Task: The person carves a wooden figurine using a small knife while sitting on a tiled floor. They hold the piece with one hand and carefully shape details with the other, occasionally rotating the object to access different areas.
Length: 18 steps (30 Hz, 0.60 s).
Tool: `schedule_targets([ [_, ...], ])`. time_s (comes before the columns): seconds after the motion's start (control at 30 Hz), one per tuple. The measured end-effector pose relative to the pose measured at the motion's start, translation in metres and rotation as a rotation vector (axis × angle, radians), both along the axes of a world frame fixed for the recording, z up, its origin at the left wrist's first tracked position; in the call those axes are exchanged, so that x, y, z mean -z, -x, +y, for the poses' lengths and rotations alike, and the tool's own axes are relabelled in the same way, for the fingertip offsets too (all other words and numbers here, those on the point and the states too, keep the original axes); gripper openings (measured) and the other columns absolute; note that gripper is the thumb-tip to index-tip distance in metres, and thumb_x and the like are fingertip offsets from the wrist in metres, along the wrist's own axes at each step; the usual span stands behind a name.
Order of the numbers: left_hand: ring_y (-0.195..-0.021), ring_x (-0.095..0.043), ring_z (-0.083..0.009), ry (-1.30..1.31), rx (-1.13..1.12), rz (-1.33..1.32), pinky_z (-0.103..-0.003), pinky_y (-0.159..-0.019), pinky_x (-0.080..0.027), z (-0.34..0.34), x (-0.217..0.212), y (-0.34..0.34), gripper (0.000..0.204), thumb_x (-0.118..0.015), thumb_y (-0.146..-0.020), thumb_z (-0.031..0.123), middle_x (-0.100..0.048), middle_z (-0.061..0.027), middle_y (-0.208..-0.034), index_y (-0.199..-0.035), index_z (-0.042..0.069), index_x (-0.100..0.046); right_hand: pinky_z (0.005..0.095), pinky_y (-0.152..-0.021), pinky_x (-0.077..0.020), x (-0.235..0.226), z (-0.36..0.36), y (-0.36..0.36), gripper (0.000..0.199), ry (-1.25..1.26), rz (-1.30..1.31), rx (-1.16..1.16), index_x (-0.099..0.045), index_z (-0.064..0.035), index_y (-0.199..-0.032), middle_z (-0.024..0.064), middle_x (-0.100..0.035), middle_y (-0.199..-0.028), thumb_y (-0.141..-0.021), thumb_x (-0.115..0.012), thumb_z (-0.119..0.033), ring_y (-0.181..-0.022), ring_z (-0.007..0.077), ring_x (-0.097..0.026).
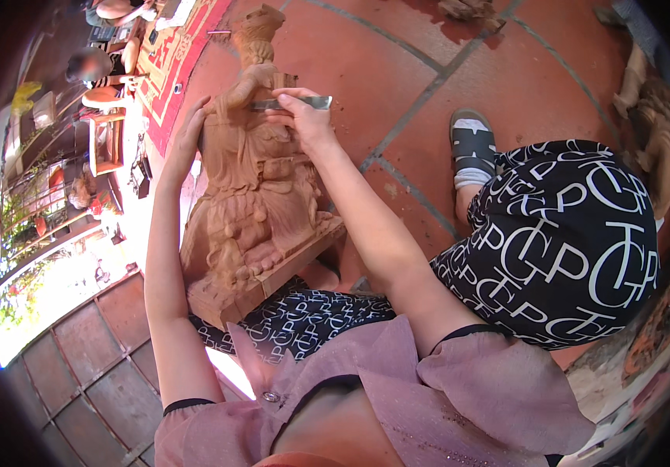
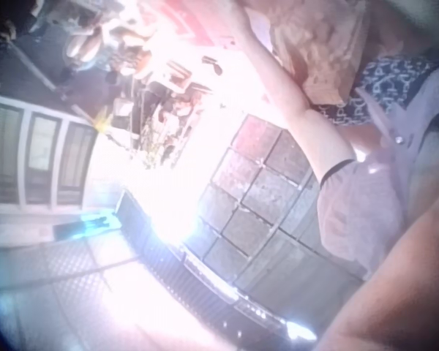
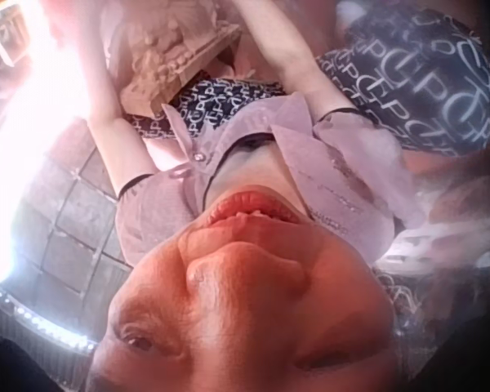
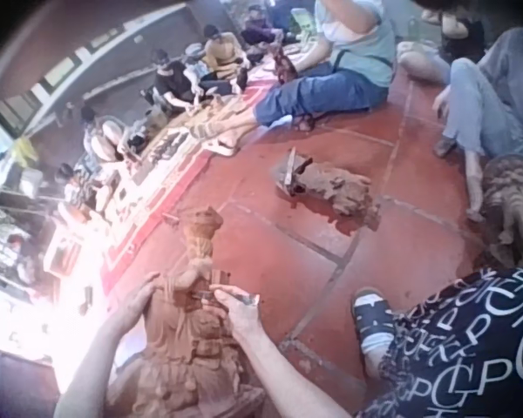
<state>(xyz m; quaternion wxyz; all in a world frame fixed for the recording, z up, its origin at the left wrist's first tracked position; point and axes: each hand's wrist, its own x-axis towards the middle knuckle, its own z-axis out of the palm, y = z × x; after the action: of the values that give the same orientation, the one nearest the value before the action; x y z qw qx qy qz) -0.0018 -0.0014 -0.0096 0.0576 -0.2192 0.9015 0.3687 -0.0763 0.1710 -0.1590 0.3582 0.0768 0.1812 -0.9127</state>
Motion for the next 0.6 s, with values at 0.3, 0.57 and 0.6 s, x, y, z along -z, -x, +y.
schedule_targets([
  [0.3,-0.127,-0.039,-0.0230,0.022,0.008,0.029,-0.031,-0.105,-0.029,0.009,-0.004,0.001,0.054,-0.040,-0.095,0.040,-0.046,-0.0138,-0.133,-0.133,0.002,-0.041,0.0249,-0.067,-0.0572,-0.014,-0.002,-0.010,0.016,-0.197,0.074,0.119,-0.059,0.0036,-0.101,0.0130,-0.065,-0.088,-0.089,-0.056,-0.006,-0.075,0.0168,-0.067],
  [0.57,-0.129,-0.036,-0.0219,0.014,-0.014,0.016,-0.031,-0.106,-0.027,0.009,-0.001,-0.001,0.053,-0.039,-0.095,0.039,-0.044,-0.0127,-0.135,-0.133,0.002,-0.042,0.0272,-0.069,-0.0572,-0.011,0.005,-0.013,0.017,-0.089,0.110,0.010,-0.061,0.0051,-0.101,0.0131,-0.064,-0.090,-0.089,-0.056,-0.006,-0.077,0.0184,-0.066],
  [0.6,-0.128,-0.038,-0.0227,0.019,-0.021,0.026,-0.031,-0.105,-0.028,0.010,-0.001,-0.001,0.053,-0.040,-0.095,0.040,-0.045,-0.0135,-0.134,-0.132,0.002,-0.043,0.0273,-0.069,-0.0573,-0.012,0.009,-0.009,0.017,-0.083,0.092,-0.040,-0.060,0.0051,-0.102,0.0133,-0.064,-0.089,-0.088,-0.057,-0.005,-0.077,0.0191,-0.066],
])
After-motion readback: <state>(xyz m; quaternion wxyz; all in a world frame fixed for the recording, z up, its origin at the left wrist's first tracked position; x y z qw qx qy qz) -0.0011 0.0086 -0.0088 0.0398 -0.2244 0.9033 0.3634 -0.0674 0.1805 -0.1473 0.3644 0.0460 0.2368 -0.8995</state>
